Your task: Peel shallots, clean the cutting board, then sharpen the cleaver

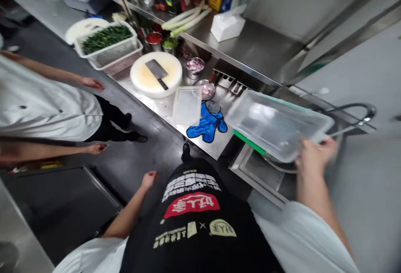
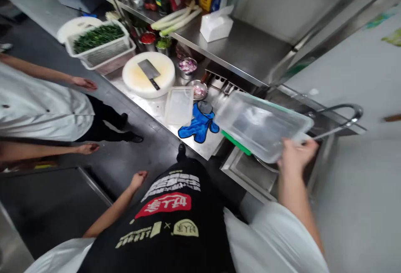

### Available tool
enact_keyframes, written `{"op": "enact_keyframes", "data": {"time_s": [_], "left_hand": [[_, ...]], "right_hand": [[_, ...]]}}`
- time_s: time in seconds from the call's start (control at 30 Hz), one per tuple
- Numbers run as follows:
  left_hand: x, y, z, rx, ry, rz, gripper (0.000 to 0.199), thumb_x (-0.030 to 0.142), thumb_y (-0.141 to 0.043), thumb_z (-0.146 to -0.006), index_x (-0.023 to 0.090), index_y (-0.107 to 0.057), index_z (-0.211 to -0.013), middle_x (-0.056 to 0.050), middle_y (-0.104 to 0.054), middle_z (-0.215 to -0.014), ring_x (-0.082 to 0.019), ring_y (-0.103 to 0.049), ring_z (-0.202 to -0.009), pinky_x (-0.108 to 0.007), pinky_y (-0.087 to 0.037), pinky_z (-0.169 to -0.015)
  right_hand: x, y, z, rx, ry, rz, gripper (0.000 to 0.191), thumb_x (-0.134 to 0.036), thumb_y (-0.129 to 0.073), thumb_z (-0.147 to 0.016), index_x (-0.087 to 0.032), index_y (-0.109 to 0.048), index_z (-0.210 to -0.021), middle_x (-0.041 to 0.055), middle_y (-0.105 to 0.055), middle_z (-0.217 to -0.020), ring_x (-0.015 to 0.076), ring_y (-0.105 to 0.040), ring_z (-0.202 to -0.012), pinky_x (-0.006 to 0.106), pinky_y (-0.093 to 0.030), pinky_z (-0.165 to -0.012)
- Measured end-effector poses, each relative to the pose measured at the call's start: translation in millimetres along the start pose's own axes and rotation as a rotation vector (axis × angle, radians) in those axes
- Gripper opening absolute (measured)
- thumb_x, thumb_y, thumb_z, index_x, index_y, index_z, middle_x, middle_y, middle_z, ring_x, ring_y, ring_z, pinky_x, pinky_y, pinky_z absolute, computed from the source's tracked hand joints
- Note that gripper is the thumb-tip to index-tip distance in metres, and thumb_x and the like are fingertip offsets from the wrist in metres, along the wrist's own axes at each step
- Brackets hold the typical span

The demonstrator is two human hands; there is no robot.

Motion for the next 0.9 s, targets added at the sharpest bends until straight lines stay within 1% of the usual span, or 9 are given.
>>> {"op": "enact_keyframes", "data": {"time_s": [0.13, 0.23, 0.3, 0.37, 0.47, 0.57, 0.63, 0.73, 0.9], "left_hand": [[155.2, 50.8, -50.9, 0.077, -0.35, 0.258, 0.051, 0.062, -0.086, -0.063, 0.017, -0.073, -0.086, -0.007, -0.075, -0.089, -0.023, -0.067, -0.085, -0.033, -0.054, -0.08], [270.0, 85.8, -58.6, -0.041, -0.561, 0.541, 0.067, 0.069, -0.092, -0.062, 0.016, -0.078, -0.1, -0.011, -0.079, -0.099, -0.024, -0.071, -0.089, -0.034, -0.057, -0.082], [323.9, 107.7, -53.0, -0.115, -0.616, 0.623, 0.064, 0.066, -0.094, -0.064, 0.016, -0.078, -0.101, -0.01, -0.078, -0.096, -0.021, -0.07, -0.083, -0.031, -0.057, -0.077], [354.7, 127.4, -45.4, -0.107, -0.622, 0.644, 0.054, 0.051, -0.098, -0.06, 0.016, -0.076, -0.095, -0.006, -0.075, -0.087, -0.018, -0.067, -0.074, -0.029, -0.055, -0.071], [363.5, 149.6, -38.1, -0.092, -0.587, 0.655, 0.044, 0.025, -0.092, -0.049, 0.015, -0.073, -0.088, -0.003, -0.073, -0.08, -0.017, -0.065, -0.068, -0.029, -0.054, -0.069], [343.8, 166.2, -40.6, -0.05, -0.544, 0.724, 0.04, 0.02, -0.082, -0.048, 0.016, -0.071, -0.086, -0.001, -0.071, -0.077, -0.017, -0.063, -0.066, -0.029, -0.054, -0.068], [324.5, 178.1, -48.5, 0.032, -0.503, 0.767, 0.037, 0.024, -0.08, -0.048, 0.018, -0.068, -0.083, 0.002, -0.067, -0.072, -0.015, -0.06, -0.062, -0.028, -0.052, -0.064], [302.2, 198.7, -68.0, 0.101, -0.475, 0.78, 0.038, 0.03, -0.083, -0.051, 0.02, -0.067, -0.084, 0.002, -0.065, -0.072, -0.015, -0.06, -0.064, -0.028, -0.052, -0.065], [308.2, 225.3, -104.1, 0.067, -0.502, 0.803, 0.045, 0.034, -0.087, -0.054, 0.022, -0.068, -0.093, 0.0, -0.07, -0.082, -0.021, -0.067, -0.081, -0.034, -0.058, -0.08]], "right_hand": [[53.2, -108.2, 45.2, -0.489, -0.227, -0.073, 0.045, -0.03, -0.08, -0.052, -0.026, -0.057, -0.09, -0.0046, -0.063, -0.075, 0.0168, -0.061, -0.062, 0.036, -0.061, -0.062], [79.9, -202.0, 91.7, -0.812, -0.256, -0.099, 0.047, -0.039, -0.078, -0.059, -0.029, -0.056, -0.099, -0.0045, -0.065, -0.078, 0.0213, -0.068, -0.07, 0.041, -0.063, -0.071], [86.0, -256.1, 122.6, -0.945, -0.27, -0.091, 0.051, -0.045, -0.078, -0.064, -0.03, -0.055, -0.107, -0.003, -0.069, -0.085, 0.0245, -0.071, -0.078, 0.045, -0.065, -0.078], [86.7, -298.7, 145.6, -1.057, -0.271, -0.048, 0.057, -0.053, -0.078, -0.069, -0.03, -0.055, -0.116, -0.001, -0.073, -0.092, 0.0265, -0.074, -0.084, 0.047, -0.065, -0.082], [91.3, -339.2, 155.4, -1.193, -0.153, 0.168, 0.062, -0.064, -0.07, -0.086, -0.028, -0.055, -0.133, 0.0033, -0.077, -0.1, 0.0291, -0.077, -0.093, 0.045, -0.064, -0.085], [112.3, -351.7, 142.8, -1.164, 0.104, 0.559, 0.06, -0.057, -0.062, -0.101, -0.022, -0.053, -0.15, 0.0112, -0.08, -0.117, 0.0322, -0.075, -0.113, 0.044, -0.06, -0.098], [134.3, -345.3, 135.8, -1.106, 0.175, 0.845, 0.071, -0.047, -0.071, -0.098, -0.017, -0.048, -0.159, 0.0194, -0.074, -0.138, 0.0348, -0.07, -0.128, 0.045, -0.054, -0.109], [163.5, -324.2, 141.1, -1.079, 0.117, 1.152, 0.088, -0.032, -0.085, -0.088, -0.01, -0.044, -0.163, 0.0306, -0.059, -0.157, 0.038, -0.061, -0.14, 0.046, -0.047, -0.115], [156.5, -308.9, 151.0, -0.805, 0.078, 1.143, 0.047, -0.02, -0.056, -0.099, -0.013, -0.06, -0.146, 0.0257, -0.074, -0.128, 0.0336, -0.069, -0.123, 0.049, -0.049, -0.109]]}}
Point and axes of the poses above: each hand's wrist, its own z-axis away from the middle knuckle, its own y-axis out of the back of the hand, x = y × z, the point moved 1 cm from there along -z, towards the middle knuckle
